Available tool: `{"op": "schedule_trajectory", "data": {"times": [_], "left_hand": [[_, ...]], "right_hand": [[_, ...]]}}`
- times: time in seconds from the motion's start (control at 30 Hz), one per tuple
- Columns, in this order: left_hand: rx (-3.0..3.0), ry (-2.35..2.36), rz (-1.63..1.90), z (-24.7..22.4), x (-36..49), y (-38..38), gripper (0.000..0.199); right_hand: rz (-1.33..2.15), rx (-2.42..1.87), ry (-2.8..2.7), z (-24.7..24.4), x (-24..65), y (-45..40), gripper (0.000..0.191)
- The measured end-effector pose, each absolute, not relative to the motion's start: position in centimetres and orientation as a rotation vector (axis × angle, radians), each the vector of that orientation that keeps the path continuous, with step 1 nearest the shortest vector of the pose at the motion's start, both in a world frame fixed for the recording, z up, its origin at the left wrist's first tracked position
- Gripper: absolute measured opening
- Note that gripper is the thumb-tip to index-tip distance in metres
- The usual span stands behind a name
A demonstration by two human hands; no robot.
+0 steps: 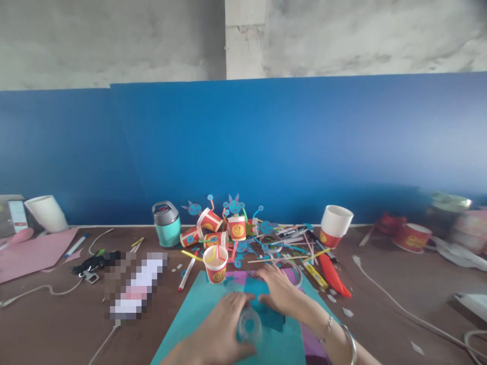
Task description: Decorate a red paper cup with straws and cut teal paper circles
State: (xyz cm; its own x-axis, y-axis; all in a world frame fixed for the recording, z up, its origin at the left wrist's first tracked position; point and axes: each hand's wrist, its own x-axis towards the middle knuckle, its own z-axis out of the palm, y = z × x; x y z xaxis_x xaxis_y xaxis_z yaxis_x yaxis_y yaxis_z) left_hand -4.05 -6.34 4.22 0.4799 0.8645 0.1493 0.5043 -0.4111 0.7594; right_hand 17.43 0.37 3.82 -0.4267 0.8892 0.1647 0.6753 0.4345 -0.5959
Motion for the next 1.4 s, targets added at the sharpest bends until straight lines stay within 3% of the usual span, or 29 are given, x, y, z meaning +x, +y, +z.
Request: {"op": "schedule_trajectory", "data": {"times": [0.17,0.43,0.67,0.77,0.9,1.07,1.23,1.4], "left_hand": [[1.951,1.182,1.032,4.8,-5.0,-5.8,0.079],[1.936,1.170,1.118,3.4,-5.8,-5.3,0.080],[1.271,1.044,1.128,5.0,-5.2,-4.6,0.052],[1.022,0.948,1.125,5.4,-5.4,-4.4,0.041],[0.906,0.878,1.105,5.4,-5.4,-4.3,0.041],[0.856,0.847,1.103,5.4,-5.2,-4.4,0.043],[0.906,1.022,1.105,5.0,-4.8,-4.4,0.041],[1.412,1.246,1.096,5.3,-5.2,-4.5,0.040]], "right_hand": [[0.996,-1.213,-2.109,4.0,16.0,0.9,0.026],[1.201,-1.099,-1.959,2.9,13.8,-0.1,0.036],[1.177,-0.950,-1.910,5.2,14.4,-0.7,0.062],[1.209,-0.922,-1.883,5.9,14.2,-1.3,0.063],[1.202,-0.959,-1.838,5.1,14.1,-0.8,0.052],[1.189,-1.011,-1.850,4.9,14.5,-0.5,0.047],[1.072,-0.950,-2.106,5.9,13.9,-2.3,0.072],[0.726,-1.020,-2.278,5.6,12.7,-3.3,0.053]]}}
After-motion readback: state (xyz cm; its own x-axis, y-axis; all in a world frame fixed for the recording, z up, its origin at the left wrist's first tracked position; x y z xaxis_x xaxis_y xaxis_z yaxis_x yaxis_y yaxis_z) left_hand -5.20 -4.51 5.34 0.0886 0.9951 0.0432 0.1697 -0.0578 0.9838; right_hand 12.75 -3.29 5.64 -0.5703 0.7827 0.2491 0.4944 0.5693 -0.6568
